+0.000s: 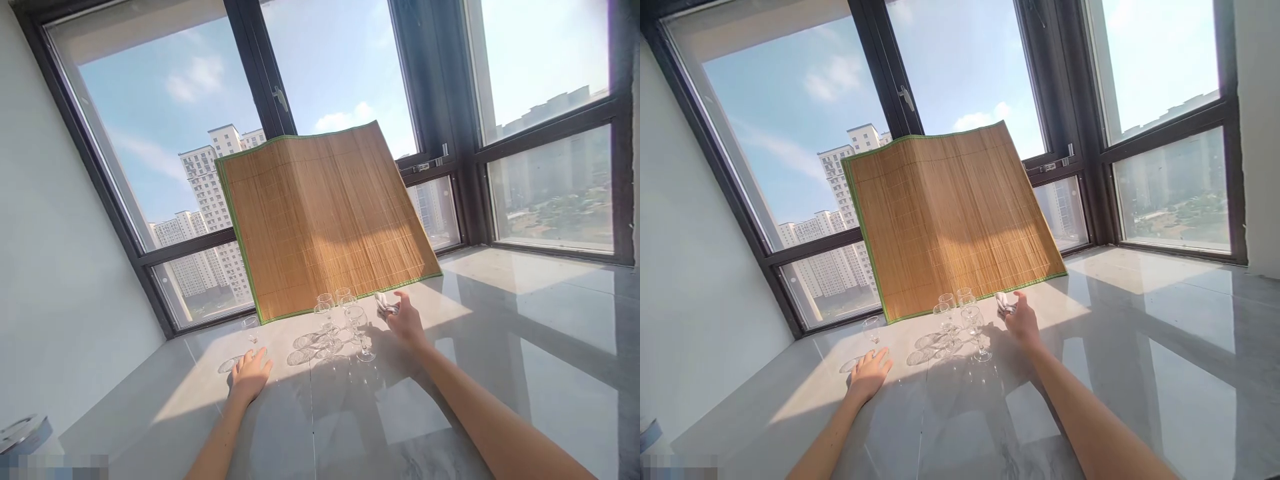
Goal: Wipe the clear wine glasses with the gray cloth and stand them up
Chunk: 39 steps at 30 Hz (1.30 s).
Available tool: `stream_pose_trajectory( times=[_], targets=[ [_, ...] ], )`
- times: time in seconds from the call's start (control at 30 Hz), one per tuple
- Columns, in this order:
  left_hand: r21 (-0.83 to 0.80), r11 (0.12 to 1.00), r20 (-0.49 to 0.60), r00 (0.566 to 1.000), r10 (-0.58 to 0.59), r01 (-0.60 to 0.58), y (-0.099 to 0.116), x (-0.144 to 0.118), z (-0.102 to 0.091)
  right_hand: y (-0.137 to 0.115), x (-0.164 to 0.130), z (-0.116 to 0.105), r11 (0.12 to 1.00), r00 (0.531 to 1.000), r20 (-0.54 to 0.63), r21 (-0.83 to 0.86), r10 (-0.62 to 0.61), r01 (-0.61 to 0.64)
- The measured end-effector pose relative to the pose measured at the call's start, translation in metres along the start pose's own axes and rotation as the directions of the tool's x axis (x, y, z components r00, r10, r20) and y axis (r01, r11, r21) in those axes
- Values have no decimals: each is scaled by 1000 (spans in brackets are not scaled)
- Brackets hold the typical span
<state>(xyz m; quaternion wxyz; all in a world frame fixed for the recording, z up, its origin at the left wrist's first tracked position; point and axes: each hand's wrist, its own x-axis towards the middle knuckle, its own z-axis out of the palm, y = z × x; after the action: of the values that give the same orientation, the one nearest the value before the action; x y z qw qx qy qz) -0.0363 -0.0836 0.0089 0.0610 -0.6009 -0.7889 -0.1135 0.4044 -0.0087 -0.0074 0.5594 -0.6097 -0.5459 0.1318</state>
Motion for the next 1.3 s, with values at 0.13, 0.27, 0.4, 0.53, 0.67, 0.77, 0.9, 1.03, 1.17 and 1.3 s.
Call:
stream_pose_trajectory(
  times=[0.13, 0.27, 0.4, 0.53, 0.67, 0.77, 0.9, 1.03, 1.17, 1.3],
  targets=[
    [-180, 967, -121, 980, 159, -179, 20, -28, -7, -4, -1, 1, 1000, 1000, 4, -13, -9, 9],
    [-379, 786, -97, 866, 491, -488, 68, -52, -10, -6, -2, 3, 1000, 1000, 6, -20, -18, 18],
    [-414, 710, 23, 773, 634, -570, 113, -57, -8, -6, -3, 5, 1000, 1000, 0, -7, -31, 31],
    [-437, 713, 103, 758, 645, -548, 135, -50, -6, -7, -4, 7, 1000, 1000, 18, 4, -25, 25],
    [-417, 702, 90, 742, 664, -577, 144, -49, -7, -8, -5, 5, 999, 999, 24, 10, -31, 30],
    [-399, 721, 93, 757, 646, -567, 141, -59, -10, -8, -4, 1, 1000, 999, 30, 24, -12, 11],
    [-357, 735, 109, 756, 645, -576, 110, -82, -15, -8, -4, -3, 1000, 1000, 19, 11, -3, 3],
    [-286, 795, 117, 804, 583, -535, 58, -95, -23, -8, -4, -3, 1000, 1000, 1, -10, -11, 11],
    [-199, 855, 104, 858, 504, -478, 15, -93, -25, -7, -4, -2, 1000, 1000, 9, -13, 2, -2],
    [-111, 910, 77, 909, 409, -400, -5, -82, -19, -8, -3, -2, 1000, 1000, 22, -25, 1, 0]
  ],
)
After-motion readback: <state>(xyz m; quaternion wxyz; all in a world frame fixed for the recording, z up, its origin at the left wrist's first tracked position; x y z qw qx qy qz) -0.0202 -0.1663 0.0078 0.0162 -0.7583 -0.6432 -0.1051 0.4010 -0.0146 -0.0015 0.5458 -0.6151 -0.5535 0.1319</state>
